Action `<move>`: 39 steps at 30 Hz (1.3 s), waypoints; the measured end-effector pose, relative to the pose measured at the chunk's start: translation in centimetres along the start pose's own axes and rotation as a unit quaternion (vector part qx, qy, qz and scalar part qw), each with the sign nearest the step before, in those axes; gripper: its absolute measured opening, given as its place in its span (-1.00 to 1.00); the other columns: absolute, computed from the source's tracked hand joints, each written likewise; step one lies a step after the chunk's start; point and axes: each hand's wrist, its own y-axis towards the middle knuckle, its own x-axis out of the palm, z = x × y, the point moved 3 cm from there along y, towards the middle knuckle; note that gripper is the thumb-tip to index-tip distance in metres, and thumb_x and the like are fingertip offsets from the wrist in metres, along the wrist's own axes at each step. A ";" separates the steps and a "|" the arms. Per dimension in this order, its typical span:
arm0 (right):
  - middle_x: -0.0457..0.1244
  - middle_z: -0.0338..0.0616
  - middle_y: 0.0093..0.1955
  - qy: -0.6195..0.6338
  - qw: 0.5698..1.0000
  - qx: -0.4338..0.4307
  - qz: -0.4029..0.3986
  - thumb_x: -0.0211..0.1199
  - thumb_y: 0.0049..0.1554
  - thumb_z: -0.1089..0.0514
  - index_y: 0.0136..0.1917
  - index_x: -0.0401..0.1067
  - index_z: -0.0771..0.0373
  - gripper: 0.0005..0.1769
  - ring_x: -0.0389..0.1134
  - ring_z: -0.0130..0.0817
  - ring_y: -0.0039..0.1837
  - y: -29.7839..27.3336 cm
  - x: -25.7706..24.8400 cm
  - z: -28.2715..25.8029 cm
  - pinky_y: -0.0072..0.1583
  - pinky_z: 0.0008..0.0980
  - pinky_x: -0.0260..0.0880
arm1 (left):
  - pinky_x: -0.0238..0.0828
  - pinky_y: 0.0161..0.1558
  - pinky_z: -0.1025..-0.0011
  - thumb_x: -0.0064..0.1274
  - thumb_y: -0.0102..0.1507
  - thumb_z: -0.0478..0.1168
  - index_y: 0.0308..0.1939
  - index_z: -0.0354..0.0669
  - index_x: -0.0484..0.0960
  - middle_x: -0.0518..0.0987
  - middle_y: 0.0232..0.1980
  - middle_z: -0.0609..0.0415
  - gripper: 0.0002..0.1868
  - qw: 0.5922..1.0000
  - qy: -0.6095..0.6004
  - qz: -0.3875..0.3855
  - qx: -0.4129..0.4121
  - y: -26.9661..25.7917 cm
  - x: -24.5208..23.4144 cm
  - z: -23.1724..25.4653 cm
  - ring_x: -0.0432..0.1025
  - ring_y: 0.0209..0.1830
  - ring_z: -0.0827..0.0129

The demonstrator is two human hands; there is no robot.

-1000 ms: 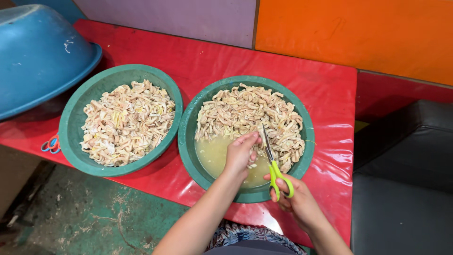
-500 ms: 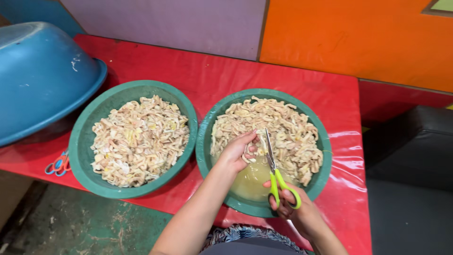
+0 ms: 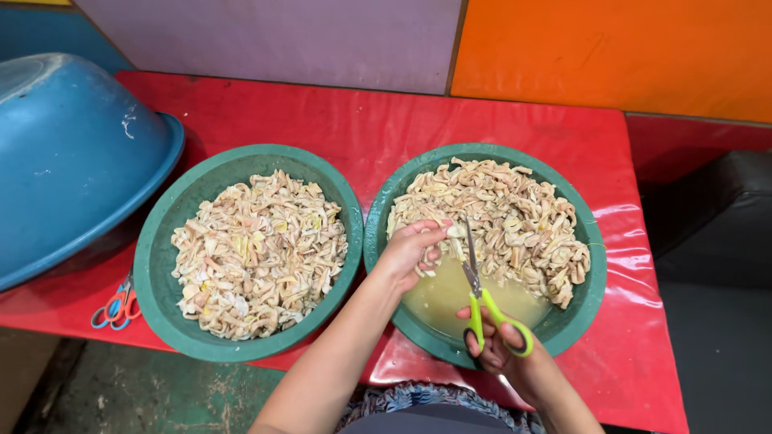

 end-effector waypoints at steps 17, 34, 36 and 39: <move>0.20 -0.26 -0.25 -0.071 0.992 -0.009 0.105 0.22 0.13 -0.15 0.31 0.37 0.30 -0.37 -0.08 -0.62 -0.41 0.7 0.3 0.1 -0.34 -0.57 -0.12 | -0.02 -0.58 0.61 0.14 0.30 -0.33 0.06 -0.26 0.55 0.44 -0.39 0.24 -0.74 0.989 0.050 -0.124 -0.063 0.1 0.7 -0.3 0.18 -0.62 0.66; 0.22 -0.23 -0.28 0.035 0.993 -0.036 0.103 0.17 0.19 -0.11 0.29 0.37 0.34 -0.44 -0.08 -0.61 -0.42 0.6 -1.4 1.0 -0.36 -0.56 -0.08 | 0.03 -0.61 0.64 0.02 0.36 -0.16 -0.01 -0.22 0.60 0.60 -0.25 0.20 -0.77 0.992 0.047 -0.088 -0.082 0.3 1.8 -2.8 0.26 -0.62 0.65; 0.20 -0.24 -0.30 -0.004 0.992 -0.028 0.122 0.17 0.21 -0.07 0.29 0.38 0.34 -0.48 -0.09 -0.60 -0.43 0.6 -1.5 1.4 -0.37 -0.56 -0.08 | 0.05 -0.62 0.64 0.02 0.37 -0.12 -0.01 -0.23 0.62 0.59 -0.31 0.21 -0.74 0.992 0.056 -0.085 -0.079 0.1 1.7 -2.4 0.26 -0.64 0.64; 0.18 -0.22 -0.34 -0.058 0.985 -0.010 0.161 0.22 0.21 0.01 0.28 0.42 0.35 -0.52 -0.06 -0.56 -0.44 0.7 -1.6 1.6 -0.39 -0.52 -0.10 | 0.03 -0.66 0.60 0.00 0.40 0.03 -0.10 -0.23 0.59 0.55 -0.43 0.15 -0.64 0.994 0.062 -0.037 -0.079 0.4 1.1 -1.8 0.27 -0.67 0.59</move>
